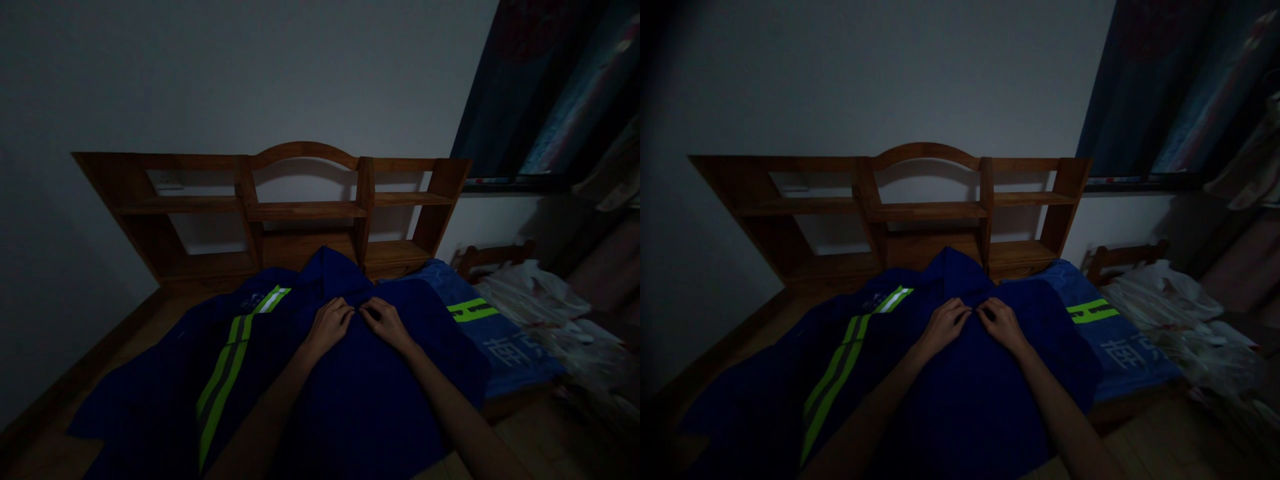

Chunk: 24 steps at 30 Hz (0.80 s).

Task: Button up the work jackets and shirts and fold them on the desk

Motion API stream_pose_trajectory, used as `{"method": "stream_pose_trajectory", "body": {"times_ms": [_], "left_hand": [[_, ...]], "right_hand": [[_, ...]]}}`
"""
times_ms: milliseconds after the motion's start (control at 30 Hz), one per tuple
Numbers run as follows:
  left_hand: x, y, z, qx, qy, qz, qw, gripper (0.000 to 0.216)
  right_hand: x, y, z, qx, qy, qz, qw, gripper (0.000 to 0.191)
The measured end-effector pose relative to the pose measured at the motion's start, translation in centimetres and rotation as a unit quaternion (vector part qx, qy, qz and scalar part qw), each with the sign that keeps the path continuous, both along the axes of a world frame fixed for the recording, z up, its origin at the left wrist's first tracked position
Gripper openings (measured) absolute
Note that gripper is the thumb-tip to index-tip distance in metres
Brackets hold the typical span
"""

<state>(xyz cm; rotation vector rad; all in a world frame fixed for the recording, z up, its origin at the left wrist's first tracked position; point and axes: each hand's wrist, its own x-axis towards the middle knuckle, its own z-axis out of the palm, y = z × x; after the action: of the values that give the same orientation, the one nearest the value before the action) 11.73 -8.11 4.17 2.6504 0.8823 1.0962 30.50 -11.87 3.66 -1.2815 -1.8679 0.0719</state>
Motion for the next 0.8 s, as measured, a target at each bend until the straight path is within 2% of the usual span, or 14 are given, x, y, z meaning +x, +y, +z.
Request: {"method": "stream_pose_trajectory", "body": {"times_ms": [500, 800], "left_hand": [[0.17, -0.22, 0.0, -0.031, -0.022, 0.017, 0.999, 0.017], [-0.29, -0.1, 0.06, 0.0, 0.019, 0.004, 1.0, 0.019]], "right_hand": [[0.01, 0.11, -0.01, -0.009, -0.002, 0.016, 1.0, 0.014], [-0.2, -0.03, 0.29, 0.013, 0.016, -0.005, 1.0, 0.018]]}}
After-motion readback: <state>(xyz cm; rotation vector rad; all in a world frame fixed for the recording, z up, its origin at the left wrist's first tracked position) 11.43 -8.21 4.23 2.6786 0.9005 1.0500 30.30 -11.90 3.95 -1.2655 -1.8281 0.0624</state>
